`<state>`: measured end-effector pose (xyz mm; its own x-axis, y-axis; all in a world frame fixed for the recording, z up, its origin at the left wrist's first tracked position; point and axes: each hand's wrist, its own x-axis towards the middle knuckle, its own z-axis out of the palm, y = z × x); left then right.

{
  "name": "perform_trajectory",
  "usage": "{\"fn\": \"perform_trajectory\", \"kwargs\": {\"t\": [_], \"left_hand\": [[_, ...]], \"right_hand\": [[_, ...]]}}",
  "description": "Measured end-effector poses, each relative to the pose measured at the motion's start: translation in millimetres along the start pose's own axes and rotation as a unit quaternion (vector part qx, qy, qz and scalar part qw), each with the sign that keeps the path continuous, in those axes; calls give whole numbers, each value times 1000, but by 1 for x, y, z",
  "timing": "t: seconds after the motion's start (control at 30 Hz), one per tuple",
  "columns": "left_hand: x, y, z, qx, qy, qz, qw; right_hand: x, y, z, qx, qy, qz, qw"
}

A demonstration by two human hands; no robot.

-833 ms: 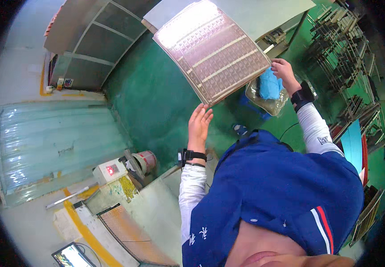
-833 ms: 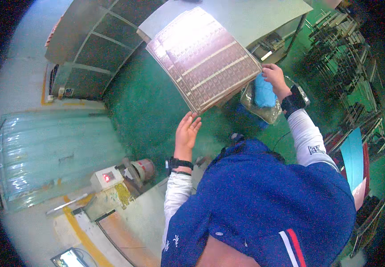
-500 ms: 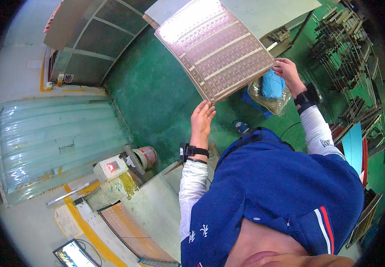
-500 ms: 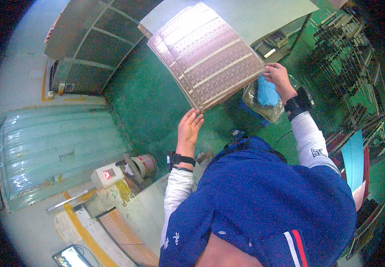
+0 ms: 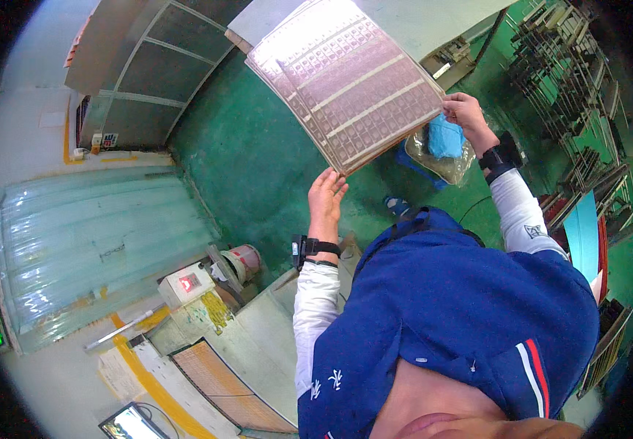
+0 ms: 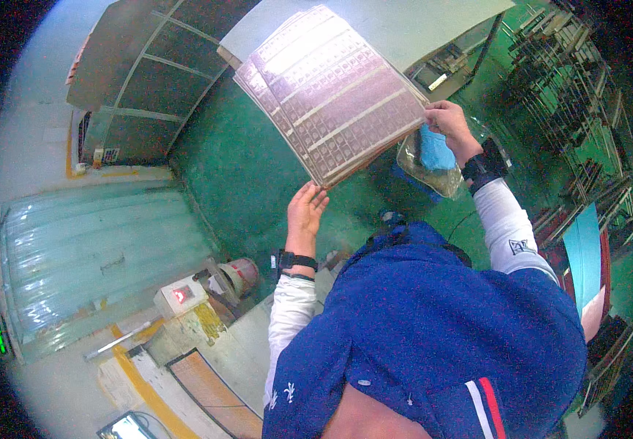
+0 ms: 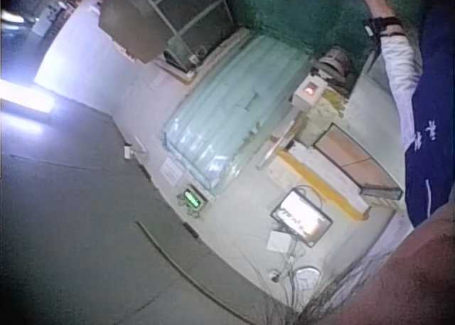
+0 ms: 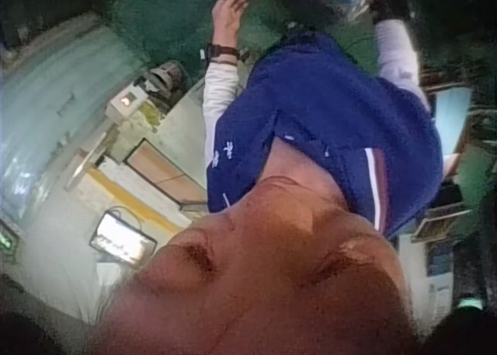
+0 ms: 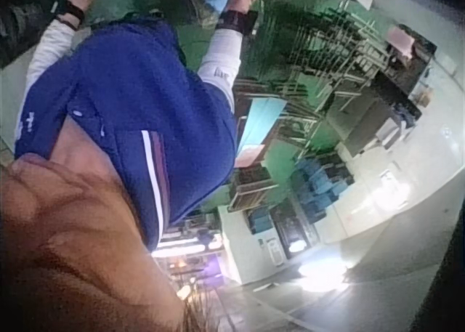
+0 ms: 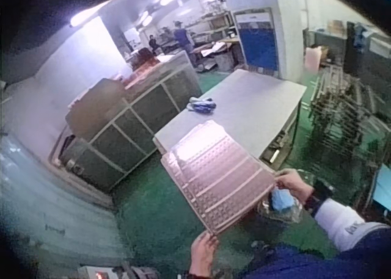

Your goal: Handling and placing printed circuit board sheets onto an industrial machine for processing.

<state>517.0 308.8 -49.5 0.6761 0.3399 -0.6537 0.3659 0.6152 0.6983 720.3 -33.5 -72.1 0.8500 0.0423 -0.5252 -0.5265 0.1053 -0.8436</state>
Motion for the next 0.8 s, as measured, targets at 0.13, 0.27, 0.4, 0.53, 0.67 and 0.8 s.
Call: {"fn": "perform_trajectory", "kwargs": {"t": [0.13,0.27,0.4,0.53,0.67,0.8], "left_hand": [[3,0,3,11,7,-9,1000],[8,-1,0,4,-16,-12,1000],[12,-2,-3,-57,-42,-37,997],[15,4,1,-104,-69,-32,992],[18,10,9,-127,-78,-7,989],[17,14,17,-116,-75,-4,990]], "right_hand": [[-1,-1,1,-47,20,8,999],[-2,-12,-2,-48,24,15,998],[-6,-29,-2,3,-13,21,1000],[-2,-38,6,70,-52,12,996],[-3,-31,7,109,-76,-1,991],[-22,-23,0,146,-103,5,984]]}}
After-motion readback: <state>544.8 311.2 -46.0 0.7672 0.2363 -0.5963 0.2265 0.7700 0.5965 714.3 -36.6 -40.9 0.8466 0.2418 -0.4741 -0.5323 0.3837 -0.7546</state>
